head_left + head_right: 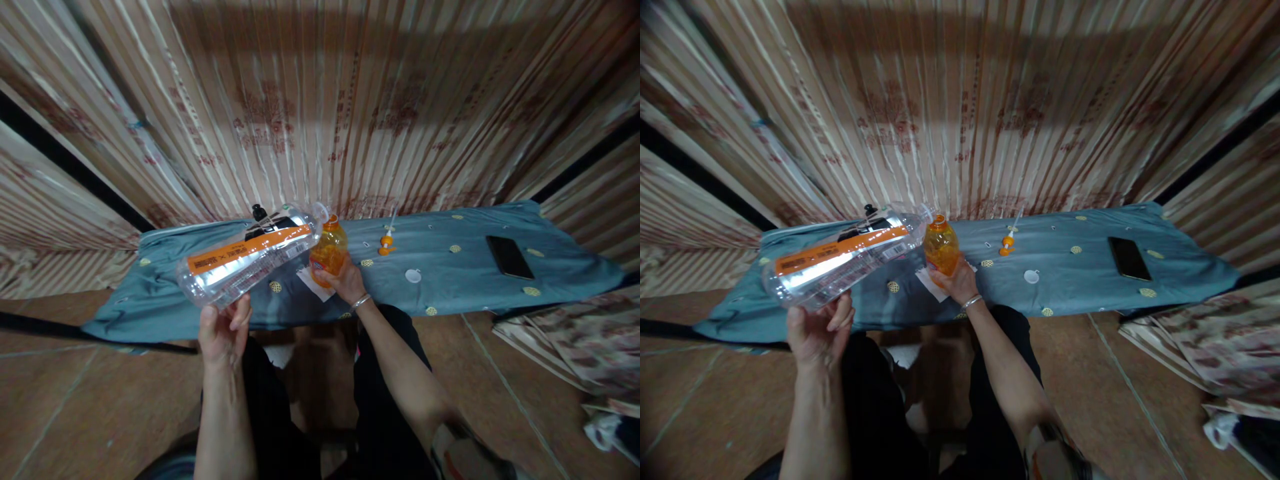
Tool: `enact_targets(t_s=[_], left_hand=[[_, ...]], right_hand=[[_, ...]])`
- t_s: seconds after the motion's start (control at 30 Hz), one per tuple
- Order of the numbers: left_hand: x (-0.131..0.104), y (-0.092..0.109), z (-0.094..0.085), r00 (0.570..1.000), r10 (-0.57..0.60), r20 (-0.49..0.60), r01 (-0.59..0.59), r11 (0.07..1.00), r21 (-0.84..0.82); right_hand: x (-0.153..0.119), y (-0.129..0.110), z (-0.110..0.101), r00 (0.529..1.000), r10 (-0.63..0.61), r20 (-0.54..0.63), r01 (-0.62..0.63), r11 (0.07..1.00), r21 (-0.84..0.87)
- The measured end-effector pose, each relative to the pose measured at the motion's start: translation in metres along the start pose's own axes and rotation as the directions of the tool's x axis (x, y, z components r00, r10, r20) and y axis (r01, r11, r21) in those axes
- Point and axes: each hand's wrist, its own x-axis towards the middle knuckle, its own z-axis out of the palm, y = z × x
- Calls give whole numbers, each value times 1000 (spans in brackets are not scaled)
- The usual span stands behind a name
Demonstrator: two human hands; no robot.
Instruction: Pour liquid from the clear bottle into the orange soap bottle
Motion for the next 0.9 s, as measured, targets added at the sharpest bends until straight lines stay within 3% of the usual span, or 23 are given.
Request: enact_targets(t_s=[0.9], left_hand=[[0, 1, 1, 1000, -1, -12, 1, 1000, 31]], right_hand=[[0, 4, 3, 1000, -18, -22, 19, 1000, 8]])
